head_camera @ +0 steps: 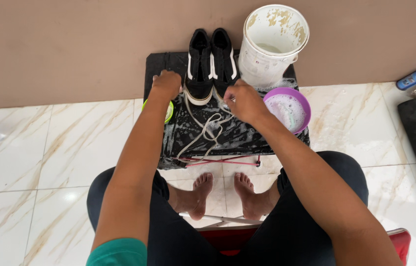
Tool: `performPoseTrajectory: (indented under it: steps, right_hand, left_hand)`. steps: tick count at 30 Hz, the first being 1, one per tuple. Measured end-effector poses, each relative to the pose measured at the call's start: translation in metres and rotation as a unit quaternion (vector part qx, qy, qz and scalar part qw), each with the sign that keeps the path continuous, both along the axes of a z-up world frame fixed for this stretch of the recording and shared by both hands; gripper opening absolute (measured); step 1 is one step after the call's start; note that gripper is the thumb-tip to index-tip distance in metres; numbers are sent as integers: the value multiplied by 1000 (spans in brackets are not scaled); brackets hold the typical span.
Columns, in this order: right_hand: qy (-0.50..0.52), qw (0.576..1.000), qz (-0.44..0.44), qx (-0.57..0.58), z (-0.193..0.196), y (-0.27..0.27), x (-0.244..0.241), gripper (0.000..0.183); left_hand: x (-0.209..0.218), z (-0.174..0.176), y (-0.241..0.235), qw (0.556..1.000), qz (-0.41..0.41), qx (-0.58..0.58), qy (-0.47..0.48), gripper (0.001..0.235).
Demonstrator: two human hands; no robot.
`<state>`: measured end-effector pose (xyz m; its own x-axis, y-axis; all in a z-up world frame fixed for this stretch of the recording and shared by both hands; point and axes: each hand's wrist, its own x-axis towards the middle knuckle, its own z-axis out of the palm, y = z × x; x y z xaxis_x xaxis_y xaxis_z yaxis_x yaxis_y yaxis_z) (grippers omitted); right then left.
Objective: The person scrubs a pair of black and white sneakers and their laces using a brush and soapy water. They dip the brush into a purple bowl of soapy water and scrub the shoes and laces on a black tray, then rinse the brush in a green cup.
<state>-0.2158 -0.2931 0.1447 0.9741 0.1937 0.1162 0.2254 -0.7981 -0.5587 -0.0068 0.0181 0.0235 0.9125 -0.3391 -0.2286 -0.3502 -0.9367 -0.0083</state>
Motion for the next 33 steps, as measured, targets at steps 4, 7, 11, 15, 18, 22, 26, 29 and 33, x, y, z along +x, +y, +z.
performPoseTrajectory:
  steps: [4, 7, 11, 15, 18, 22, 26, 29, 33]
  right_hand:
    - [-16, 996, -23, 86, -6, 2, 11, 9]
    - [14, 980, -74, 186, 1, 7, 10, 12]
    - [-14, 906, -80, 416, 25, 21, 4, 12]
    - [-26, 845, -76, 528, 27, 24, -5, 14]
    - [-48, 838, -73, 539, 18, 25, -4, 13]
    - [-57, 832, -78, 546, 13, 21, -9, 14]
    - [50, 782, -48, 619, 23, 22, -20, 17]
    - [73, 767, -4, 638, 32, 22, -20, 17]
    - [91, 775, 67, 622, 37, 17, -14, 15]
  left_hand:
    - [-12, 52, 21, 992, 43, -108, 40, 8]
    - [-50, 121, 18, 979, 16, -202, 30, 22]
    - [-136, 190, -21, 896, -24, -441, 37, 23]
    - [-132, 129, -65, 797, -7, -604, 27, 20]
    - [-139, 119, -88, 766, 1, -642, 39, 21]
    - [-162, 118, -98, 737, 12, -675, 32, 21]
    - [-160, 117, -88, 702, 35, -710, 45, 36]
    - [-163, 121, -82, 658, 73, -743, 103, 60]
    - [-156, 110, -87, 589, 85, -788, 159, 59]
